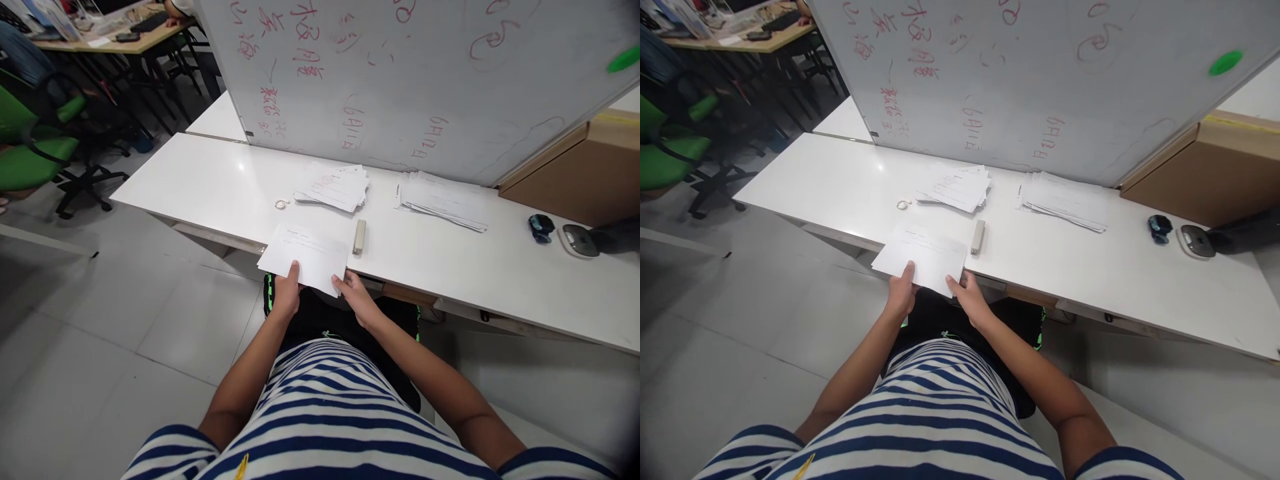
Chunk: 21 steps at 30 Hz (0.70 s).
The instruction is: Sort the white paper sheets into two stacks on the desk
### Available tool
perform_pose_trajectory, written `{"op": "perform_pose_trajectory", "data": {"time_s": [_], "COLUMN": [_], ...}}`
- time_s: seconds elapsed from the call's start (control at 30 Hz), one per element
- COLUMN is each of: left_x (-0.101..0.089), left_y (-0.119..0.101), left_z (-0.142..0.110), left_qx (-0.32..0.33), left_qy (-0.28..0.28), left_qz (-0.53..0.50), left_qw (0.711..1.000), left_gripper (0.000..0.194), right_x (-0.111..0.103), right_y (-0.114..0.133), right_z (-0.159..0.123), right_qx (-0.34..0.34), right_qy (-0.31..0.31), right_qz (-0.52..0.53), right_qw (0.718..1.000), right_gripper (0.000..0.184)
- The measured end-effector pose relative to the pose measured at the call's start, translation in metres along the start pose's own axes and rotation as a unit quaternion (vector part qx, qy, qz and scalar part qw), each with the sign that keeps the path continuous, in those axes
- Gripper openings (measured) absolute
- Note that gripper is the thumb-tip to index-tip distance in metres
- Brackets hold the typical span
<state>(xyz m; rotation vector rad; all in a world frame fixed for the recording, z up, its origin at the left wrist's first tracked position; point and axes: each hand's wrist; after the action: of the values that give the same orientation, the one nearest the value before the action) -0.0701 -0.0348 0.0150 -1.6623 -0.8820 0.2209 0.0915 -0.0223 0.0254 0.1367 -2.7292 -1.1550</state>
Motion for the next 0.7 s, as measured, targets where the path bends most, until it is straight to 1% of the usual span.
{"op": "perform_pose_trajectory", "data": {"time_s": [0.07,0.1,0.13,0.17,0.2,0.27,0.3,0.37,0.43,0.47,0.5,0.57,0.63,0.7], "left_x": [-0.003,-0.004,-0.004,-0.004,-0.004,-0.001,0.002,0.01,0.024,0.033,0.044,0.067,0.091,0.111], "left_y": [-0.003,-0.005,-0.007,-0.009,-0.012,-0.018,-0.023,-0.034,-0.047,-0.052,-0.057,-0.062,-0.058,-0.048], "left_z": [-0.005,-0.007,-0.008,-0.008,-0.006,-0.001,0.003,0.011,0.016,0.017,0.016,0.011,0.003,-0.007], "left_qx": [-0.001,-0.003,-0.006,-0.007,-0.004,0.019,0.034,0.06,0.076,0.081,0.084,0.077,0.077,0.093], "left_qy": [0.034,0.049,0.063,0.075,0.087,0.107,0.116,0.137,0.169,0.189,0.212,0.262,0.315,0.363], "left_qz": [0.002,0.0,-0.007,-0.016,-0.027,-0.047,-0.052,-0.045,-0.019,-0.004,0.008,0.03,0.074,0.126], "left_qw": [0.999,0.999,0.998,0.997,0.996,0.993,0.991,0.988,0.982,0.979,0.974,0.962,0.943,0.918], "left_gripper": [0.039,0.041,0.042,0.043,0.043,0.046,0.048,0.052,0.051,0.048,0.043,0.035,0.028,0.023], "right_x": [0.001,0.001,0.0,-0.003,-0.006,-0.016,-0.023,-0.041,-0.061,-0.072,-0.083,-0.103,-0.122,-0.138], "right_y": [0.006,0.01,0.014,0.018,0.022,0.028,0.031,0.037,0.044,0.048,0.051,0.057,0.059,0.058], "right_z": [0.0,0.001,0.002,0.004,0.006,0.007,0.007,0.005,0.0,-0.003,-0.007,-0.013,-0.017,-0.02], "right_qx": [0.004,0.001,-0.011,-0.034,-0.064,-0.143,-0.185,-0.255,-0.296,-0.307,-0.316,-0.336,-0.355,-0.364], "right_qy": [0.084,0.117,0.136,0.138,0.128,0.078,0.039,-0.059,-0.156,-0.19,-0.212,-0.227,-0.244,-0.278], "right_qz": [0.053,0.075,0.09,0.098,0.097,0.077,0.063,0.032,-0.005,-0.022,-0.034,-0.044,-0.036,-0.023], "right_qw": [0.995,0.99,0.987,0.985,0.985,0.984,0.98,0.965,0.942,0.932,0.924,0.913,0.902,0.889], "right_gripper": [0.054,0.053,0.053,0.053,0.052,0.05,0.048,0.045,0.045,0.045,0.045,0.045,0.044,0.042]}}
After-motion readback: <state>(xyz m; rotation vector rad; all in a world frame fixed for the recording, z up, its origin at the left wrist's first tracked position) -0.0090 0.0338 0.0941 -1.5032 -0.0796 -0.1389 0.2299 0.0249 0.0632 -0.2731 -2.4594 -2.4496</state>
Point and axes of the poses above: each hand's wrist, its own z-axis towards the middle knuckle, its own x-axis out of the palm, y = z × x, and after that the axes turned 9 degrees about x, right-handed
